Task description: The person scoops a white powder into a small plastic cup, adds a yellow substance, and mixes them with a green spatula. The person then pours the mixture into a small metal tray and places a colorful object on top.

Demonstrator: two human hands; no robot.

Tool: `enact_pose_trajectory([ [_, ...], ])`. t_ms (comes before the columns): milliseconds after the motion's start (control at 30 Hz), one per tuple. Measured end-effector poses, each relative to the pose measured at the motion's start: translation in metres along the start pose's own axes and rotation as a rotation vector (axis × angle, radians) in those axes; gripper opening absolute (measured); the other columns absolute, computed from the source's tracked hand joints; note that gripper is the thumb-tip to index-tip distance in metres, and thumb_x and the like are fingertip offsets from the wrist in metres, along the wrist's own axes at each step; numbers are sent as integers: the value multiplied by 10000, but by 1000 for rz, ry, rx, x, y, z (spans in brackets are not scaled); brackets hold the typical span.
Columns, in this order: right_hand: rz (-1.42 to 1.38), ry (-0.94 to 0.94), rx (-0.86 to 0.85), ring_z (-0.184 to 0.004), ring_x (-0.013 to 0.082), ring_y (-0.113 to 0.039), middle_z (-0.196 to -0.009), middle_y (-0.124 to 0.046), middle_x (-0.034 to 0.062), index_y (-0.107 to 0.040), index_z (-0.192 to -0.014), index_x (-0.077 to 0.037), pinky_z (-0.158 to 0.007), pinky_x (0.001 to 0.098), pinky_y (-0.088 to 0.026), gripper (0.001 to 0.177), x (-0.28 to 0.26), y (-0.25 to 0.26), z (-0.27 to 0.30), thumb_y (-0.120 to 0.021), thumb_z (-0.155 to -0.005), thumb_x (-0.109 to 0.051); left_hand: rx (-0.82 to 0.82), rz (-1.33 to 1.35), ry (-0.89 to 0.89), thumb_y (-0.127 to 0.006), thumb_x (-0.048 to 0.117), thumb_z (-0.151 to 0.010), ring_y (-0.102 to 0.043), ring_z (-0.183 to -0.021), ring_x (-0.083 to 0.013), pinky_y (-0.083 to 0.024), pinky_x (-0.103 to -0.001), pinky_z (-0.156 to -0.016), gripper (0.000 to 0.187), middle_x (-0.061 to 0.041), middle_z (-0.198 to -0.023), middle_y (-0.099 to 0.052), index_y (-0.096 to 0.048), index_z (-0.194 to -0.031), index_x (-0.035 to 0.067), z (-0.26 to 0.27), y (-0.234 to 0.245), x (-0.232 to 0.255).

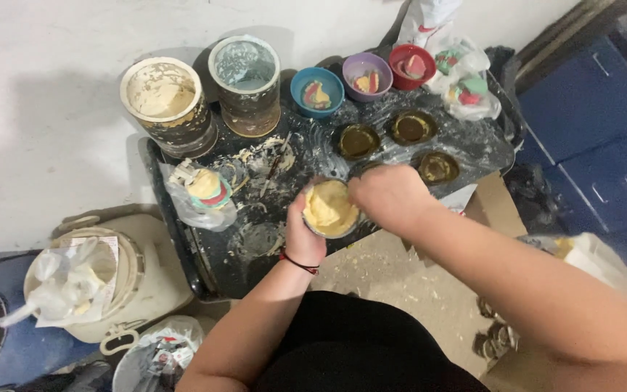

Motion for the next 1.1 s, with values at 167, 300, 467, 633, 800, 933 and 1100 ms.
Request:
enact_pose_trajectory([
  [167, 33, 84, -11, -495, 193, -647, -537, -631, -19, -658, -624, -254, -420, 368, -485, 207, -2, -1, 25, -739, -749, -110, 62, 24, -77, -595, 485, -950, -678, -1196, -304, -579, -476, -1024, 581, -170, -1338, -699, -644, -1415, 140, -14, -15, -23],
  [300, 38, 87, 28, -516, 160, -665, -552, -638, -45, -664, -667, -239, -463, 306, -504, 197, 52, 0, 29, -723, -818, -128, 96, 61, 14, -627, 554, -945, -672, -1234, -353, -559, -509, -1043, 611, -185, -1397, -670, -656, -1412, 160, -24, -7, -81],
  [467, 16, 153, -22, -521, 199, -671, -554, -659, -13, -691, -643, -250, -436, 372, -507, 200, 45, -13, 67, -716, -785, -110, 144, 129, -109, -625, 518, -942, -658, -1242, -354, -548, -513, -1065, 591, -184, -1381, -675, -675, -1370, 113, -24, -31, -86],
  [633, 94, 155, 84, -530, 170, -665, -561, -643, -37, -698, -692, -258, -452, 359, -516, 175, 69, -4, 68, -715, -823, -144, 130, 116, -122, -633, 551, -950, -679, -1222, -364, -556, -511, -1051, 600, -202, -1364, -684, -686, -1353, 110, -7, -47, -107],
  [800, 26, 240, 57, -490, 165, -652, -523, -636, -46, -677, -634, -256, -433, 348, -502, 197, 53, -6, 90, -750, -734, -103, 197, 88, -118, -640, 550, -928, -700, -1184, -331, -567, -470, -1037, 619, -183, -1321, -715, -677, -1358, 107, -8, -41, -103],
  [933, 10, 193, 33, -525, 199, -658, -548, -659, -18, -686, -628, -248, -475, 376, -530, 233, 70, 6, 77, -740, -789, -88, 152, 60, -62, -628, 549, -949, -668, -1227, -339, -558, -467, -1058, 599, -167, -1377, -682, -692, -1334, 95, 2, -58, -109],
  [1100, -44, 186, -22, -497, 191, -672, -531, -657, -10, -687, -661, -219, -426, 376, -518, 174, 56, -5, 76, -733, -761, -84, 138, 8, -81, -646, 564, -933, -708, -1166, -311, -572, -445, -1024, 583, -168, -1301, -729, -723, -1299, 116, -17, -55, -76],
])
Point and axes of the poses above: each hand's wrist, its own z-axis away from the middle knuckle, its own y-axis out of the back of the hand, x = y × z, the point moved 4 cm from there along -z, towards the middle knuckle
